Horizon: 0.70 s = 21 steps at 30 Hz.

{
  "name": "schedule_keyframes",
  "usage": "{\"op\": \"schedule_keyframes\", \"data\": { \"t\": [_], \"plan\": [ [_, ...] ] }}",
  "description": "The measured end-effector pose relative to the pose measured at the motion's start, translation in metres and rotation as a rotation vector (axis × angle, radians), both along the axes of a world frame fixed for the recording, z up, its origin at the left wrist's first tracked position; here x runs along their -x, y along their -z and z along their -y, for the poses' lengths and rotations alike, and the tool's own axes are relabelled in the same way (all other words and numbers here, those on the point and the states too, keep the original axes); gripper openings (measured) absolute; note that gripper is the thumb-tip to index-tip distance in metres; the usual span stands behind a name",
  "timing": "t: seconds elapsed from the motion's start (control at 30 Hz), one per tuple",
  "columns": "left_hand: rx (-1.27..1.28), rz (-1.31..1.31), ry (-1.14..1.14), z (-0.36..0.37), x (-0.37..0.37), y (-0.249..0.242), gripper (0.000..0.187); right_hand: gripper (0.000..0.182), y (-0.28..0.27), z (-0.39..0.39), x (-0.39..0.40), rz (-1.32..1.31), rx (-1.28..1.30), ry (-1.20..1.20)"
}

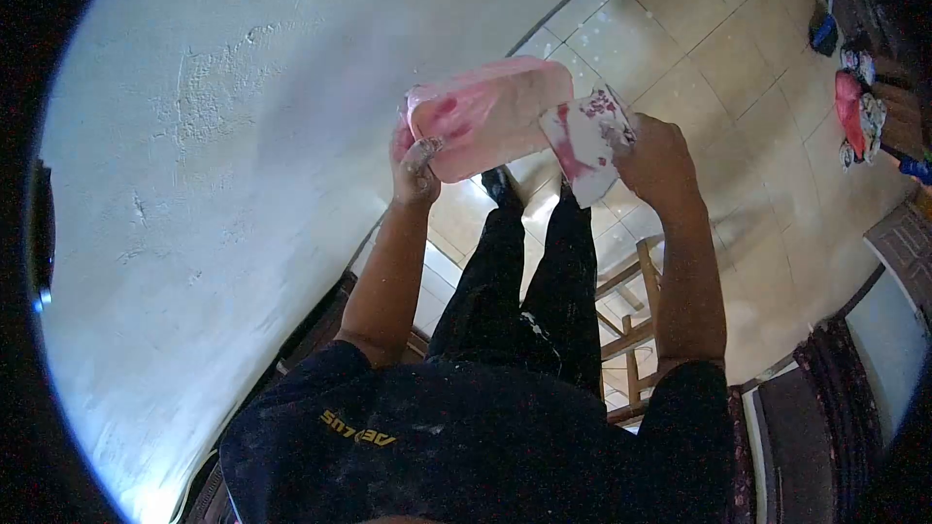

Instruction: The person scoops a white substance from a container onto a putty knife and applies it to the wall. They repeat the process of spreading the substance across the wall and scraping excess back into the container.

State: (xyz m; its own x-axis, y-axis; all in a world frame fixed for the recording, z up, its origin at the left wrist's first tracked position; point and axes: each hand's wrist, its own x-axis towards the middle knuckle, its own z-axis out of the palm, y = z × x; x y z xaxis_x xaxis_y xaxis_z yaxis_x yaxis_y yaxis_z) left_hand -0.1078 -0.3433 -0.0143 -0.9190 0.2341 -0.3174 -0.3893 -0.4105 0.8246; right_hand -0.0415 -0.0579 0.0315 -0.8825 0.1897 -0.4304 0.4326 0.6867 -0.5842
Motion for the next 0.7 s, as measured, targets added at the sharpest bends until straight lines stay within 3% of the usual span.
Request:
{"op": "schedule_keyframes", "data": {
  "t": [0.07, 0.13, 0.27, 0.4, 0.53, 0.6, 0.63, 0.7],
  "plan": [
    [0.132, -0.041, 0.042, -0.007, 0.002, -0.008, 0.063, 0.018, 0.004, 0.000, 0.007, -0.005, 0.001, -0.155],
    [0.132, -0.081, 0.045, -0.003, 0.003, -0.004, 0.064, 0.021, 0.029, 0.003, 0.005, 0.042, 0.022, -0.155],
    [0.249, -0.059, 0.050, -0.005, 0.007, 0.005, 0.060, 0.026, 0.052, 0.006, -0.001, 0.274, 0.130, -0.054],
    [0.315, -0.034, 0.027, -0.012, 0.002, 0.012, 0.058, 0.028, 0.056, 0.009, -0.009, 0.260, 0.212, -0.011],
    [0.383, -0.037, 0.038, -0.034, -0.003, 0.021, 0.066, 0.033, 0.109, -0.010, -0.032, 0.296, 0.228, 0.017],
    [0.463, 0.015, 0.077, -0.051, -0.004, 0.016, 0.068, 0.035, 0.092, -0.016, -0.019, 0.461, 0.571, 0.091],
    [0.412, -0.044, 0.086, -0.026, -0.012, 0.019, 0.067, 0.035, 0.092, 0.016, -0.024, 0.452, 0.558, 0.093],
    [0.432, -0.021, 0.064, -0.026, -0.021, 0.018, 0.065, 0.034, 0.090, 0.030, -0.026, 0.559, 0.792, 0.202]
  ]
}}
